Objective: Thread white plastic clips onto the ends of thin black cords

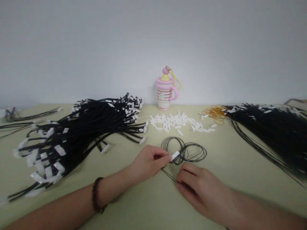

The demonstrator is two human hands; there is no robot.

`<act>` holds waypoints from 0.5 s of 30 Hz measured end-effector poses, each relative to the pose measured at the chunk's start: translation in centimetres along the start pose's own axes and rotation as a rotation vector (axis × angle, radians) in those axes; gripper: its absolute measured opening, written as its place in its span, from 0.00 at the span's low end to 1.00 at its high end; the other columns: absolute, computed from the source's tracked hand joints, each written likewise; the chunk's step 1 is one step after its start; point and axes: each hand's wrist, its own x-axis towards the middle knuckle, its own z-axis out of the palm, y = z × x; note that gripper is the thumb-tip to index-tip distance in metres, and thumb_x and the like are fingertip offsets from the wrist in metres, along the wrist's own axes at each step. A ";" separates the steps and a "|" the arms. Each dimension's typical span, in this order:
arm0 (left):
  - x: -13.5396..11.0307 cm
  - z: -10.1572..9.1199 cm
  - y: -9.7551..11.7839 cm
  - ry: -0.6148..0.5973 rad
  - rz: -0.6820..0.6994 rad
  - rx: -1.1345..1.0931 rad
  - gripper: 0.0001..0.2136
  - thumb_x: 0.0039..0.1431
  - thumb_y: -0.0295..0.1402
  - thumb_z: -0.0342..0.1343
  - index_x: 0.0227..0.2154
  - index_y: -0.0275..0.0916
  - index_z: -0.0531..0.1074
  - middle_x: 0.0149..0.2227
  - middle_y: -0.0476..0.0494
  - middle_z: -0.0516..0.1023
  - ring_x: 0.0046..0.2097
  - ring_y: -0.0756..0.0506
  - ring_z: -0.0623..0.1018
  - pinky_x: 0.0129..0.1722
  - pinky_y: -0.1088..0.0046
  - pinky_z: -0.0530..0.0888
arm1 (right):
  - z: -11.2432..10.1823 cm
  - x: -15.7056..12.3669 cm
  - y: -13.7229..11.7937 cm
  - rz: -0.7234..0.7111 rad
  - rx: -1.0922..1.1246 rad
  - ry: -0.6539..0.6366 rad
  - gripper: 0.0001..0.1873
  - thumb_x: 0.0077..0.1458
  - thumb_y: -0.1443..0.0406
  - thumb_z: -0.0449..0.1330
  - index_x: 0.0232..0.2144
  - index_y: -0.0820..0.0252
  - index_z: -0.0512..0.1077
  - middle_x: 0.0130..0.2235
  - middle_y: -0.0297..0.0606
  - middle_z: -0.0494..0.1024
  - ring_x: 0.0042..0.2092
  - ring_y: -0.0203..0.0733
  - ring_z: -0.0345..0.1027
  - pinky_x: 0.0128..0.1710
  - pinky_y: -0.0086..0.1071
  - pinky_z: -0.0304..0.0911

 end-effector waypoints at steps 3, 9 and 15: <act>-0.1 0.0 0.0 -0.008 -0.023 -0.029 0.15 0.50 0.42 0.48 0.28 0.33 0.72 0.18 0.53 0.60 0.16 0.58 0.57 0.14 0.82 0.51 | -0.4 0.3 0.4 0.011 0.129 0.014 0.11 0.55 0.64 0.45 0.25 0.63 0.62 0.30 0.35 0.65 0.32 0.30 0.58 0.32 0.25 0.53; -0.2 0.1 0.0 -0.005 -0.026 -0.044 0.15 0.50 0.42 0.49 0.28 0.33 0.71 0.16 0.53 0.59 0.16 0.57 0.57 0.13 0.82 0.51 | -0.9 0.1 0.2 0.187 0.522 -0.200 0.15 0.54 0.58 0.47 0.30 0.64 0.66 0.25 0.33 0.63 0.26 0.26 0.53 0.24 0.20 0.49; 0.0 -0.2 0.0 0.046 -0.054 -0.134 0.15 0.49 0.43 0.49 0.26 0.33 0.70 0.19 0.53 0.62 0.15 0.59 0.57 0.13 0.83 0.51 | -1.6 0.5 0.2 0.255 0.829 -0.294 0.18 0.52 0.57 0.49 0.27 0.68 0.68 0.21 0.34 0.65 0.22 0.24 0.51 0.20 0.18 0.47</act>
